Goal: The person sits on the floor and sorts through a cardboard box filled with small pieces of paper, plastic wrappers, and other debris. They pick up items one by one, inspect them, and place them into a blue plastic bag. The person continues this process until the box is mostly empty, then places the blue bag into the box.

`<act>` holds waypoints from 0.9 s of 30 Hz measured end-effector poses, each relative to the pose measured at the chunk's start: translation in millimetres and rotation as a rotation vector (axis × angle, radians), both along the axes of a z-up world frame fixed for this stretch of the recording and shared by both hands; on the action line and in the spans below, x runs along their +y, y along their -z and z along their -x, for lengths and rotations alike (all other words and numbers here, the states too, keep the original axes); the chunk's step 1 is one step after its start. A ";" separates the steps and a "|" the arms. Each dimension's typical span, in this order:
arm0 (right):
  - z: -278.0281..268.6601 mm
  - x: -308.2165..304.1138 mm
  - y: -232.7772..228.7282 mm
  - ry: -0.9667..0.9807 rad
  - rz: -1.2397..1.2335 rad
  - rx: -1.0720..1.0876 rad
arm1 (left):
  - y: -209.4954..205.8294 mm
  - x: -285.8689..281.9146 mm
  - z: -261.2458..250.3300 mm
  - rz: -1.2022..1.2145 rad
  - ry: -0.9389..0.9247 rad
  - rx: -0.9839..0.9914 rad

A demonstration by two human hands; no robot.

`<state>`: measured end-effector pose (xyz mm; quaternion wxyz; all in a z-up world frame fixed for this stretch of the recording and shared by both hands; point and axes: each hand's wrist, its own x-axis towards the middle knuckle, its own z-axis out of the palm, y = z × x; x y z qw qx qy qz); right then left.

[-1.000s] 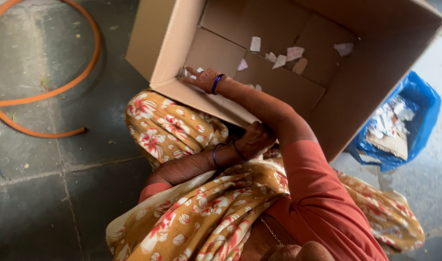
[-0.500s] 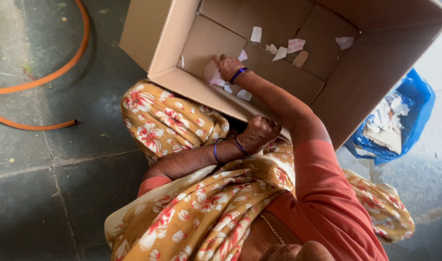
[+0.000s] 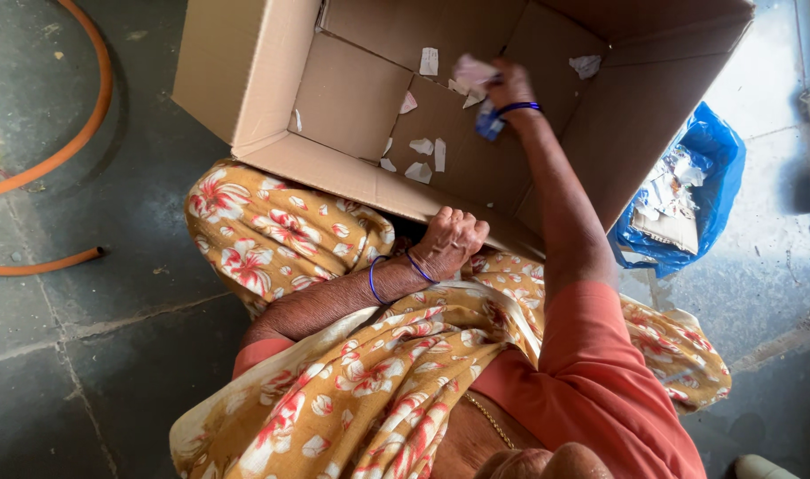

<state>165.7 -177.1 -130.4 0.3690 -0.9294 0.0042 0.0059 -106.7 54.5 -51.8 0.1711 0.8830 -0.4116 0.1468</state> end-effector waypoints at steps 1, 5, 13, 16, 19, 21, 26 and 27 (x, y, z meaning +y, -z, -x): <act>1.7 -17.5 -4.1 0.024 0.077 -0.095 | -2.3 0.7 0.0 -0.005 0.006 0.012; 17.6 -40.8 -5.3 0.054 0.266 -0.185 | -10.5 4.0 -0.3 0.015 0.014 0.025; 1.5 -2.9 9.7 0.036 0.402 -0.152 | -19.9 8.5 -1.1 0.050 0.017 0.022; 0.8 7.6 13.2 0.099 0.303 -0.091 | -19.4 9.0 -1.2 0.040 0.025 0.025; 0.1 5.1 9.1 0.110 0.151 -0.172 | -15.6 8.2 -2.0 0.057 0.034 0.021; -3.5 -2.9 2.2 0.117 0.075 -0.165 | -11.6 7.0 -1.8 0.068 0.036 0.014; -6.1 -22.8 -14.3 0.131 -0.011 0.152 | -3.5 2.7 -1.8 0.025 0.015 0.012; -4.9 -21.6 -14.6 0.083 0.038 0.124 | -3.2 2.1 -2.4 0.023 0.020 0.020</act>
